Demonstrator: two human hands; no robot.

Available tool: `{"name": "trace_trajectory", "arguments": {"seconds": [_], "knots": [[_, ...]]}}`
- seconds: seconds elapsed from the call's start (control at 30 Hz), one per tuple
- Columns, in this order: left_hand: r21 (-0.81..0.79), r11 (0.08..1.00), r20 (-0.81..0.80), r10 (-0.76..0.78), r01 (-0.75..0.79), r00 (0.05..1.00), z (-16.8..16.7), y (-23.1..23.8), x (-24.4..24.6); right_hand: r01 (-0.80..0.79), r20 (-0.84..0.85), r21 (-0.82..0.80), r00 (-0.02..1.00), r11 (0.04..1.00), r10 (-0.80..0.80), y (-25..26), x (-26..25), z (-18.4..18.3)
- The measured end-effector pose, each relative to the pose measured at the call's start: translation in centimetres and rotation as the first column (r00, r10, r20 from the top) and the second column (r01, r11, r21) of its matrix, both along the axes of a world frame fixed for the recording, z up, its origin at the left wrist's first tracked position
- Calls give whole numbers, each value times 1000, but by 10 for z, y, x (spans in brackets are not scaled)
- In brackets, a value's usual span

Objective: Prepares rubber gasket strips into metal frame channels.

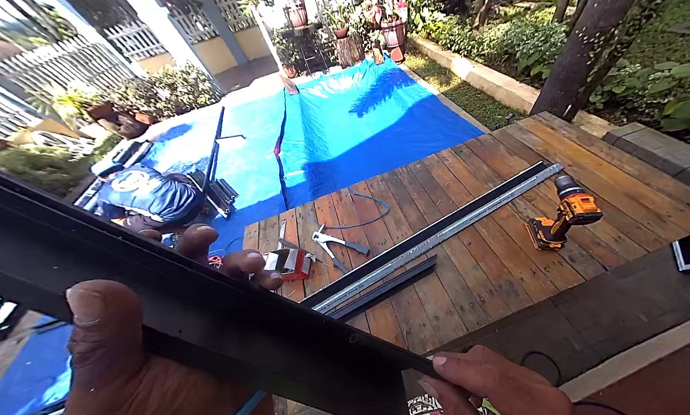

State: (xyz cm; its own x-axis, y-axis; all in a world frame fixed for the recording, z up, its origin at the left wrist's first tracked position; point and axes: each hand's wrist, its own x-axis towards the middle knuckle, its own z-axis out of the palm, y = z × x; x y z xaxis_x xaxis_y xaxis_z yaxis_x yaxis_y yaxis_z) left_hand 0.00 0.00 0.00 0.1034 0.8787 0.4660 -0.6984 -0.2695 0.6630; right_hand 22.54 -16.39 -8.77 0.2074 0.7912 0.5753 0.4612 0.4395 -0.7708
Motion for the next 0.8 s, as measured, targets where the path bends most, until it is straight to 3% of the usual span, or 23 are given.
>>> {"name": "trace_trajectory", "arguments": {"seconds": [0.17,0.3,0.53,0.7,0.73,0.8], "knots": [[-256,966,-133,-64,28,989,1,-13,16,56,-120,-153,990,987,-75,7,9,1],[-306,952,-210,-49,-18,977,-11,-11,24,21,-121,-221,992,975,-48,15,24,-4],[-353,913,-262,114,-206,958,-42,-21,46,-58,-193,-272,981,961,4,19,39,-33],[-322,933,-239,-246,162,939,-87,-39,23,-128,-118,-218,988,968,105,4,64,-46],[-364,911,-213,-284,194,935,-94,-45,18,-120,-87,-221,991,968,103,-1,71,-45],[-545,831,-127,-209,108,970,-104,-60,13,-100,17,-239,994,966,107,-12,86,-39]]}}
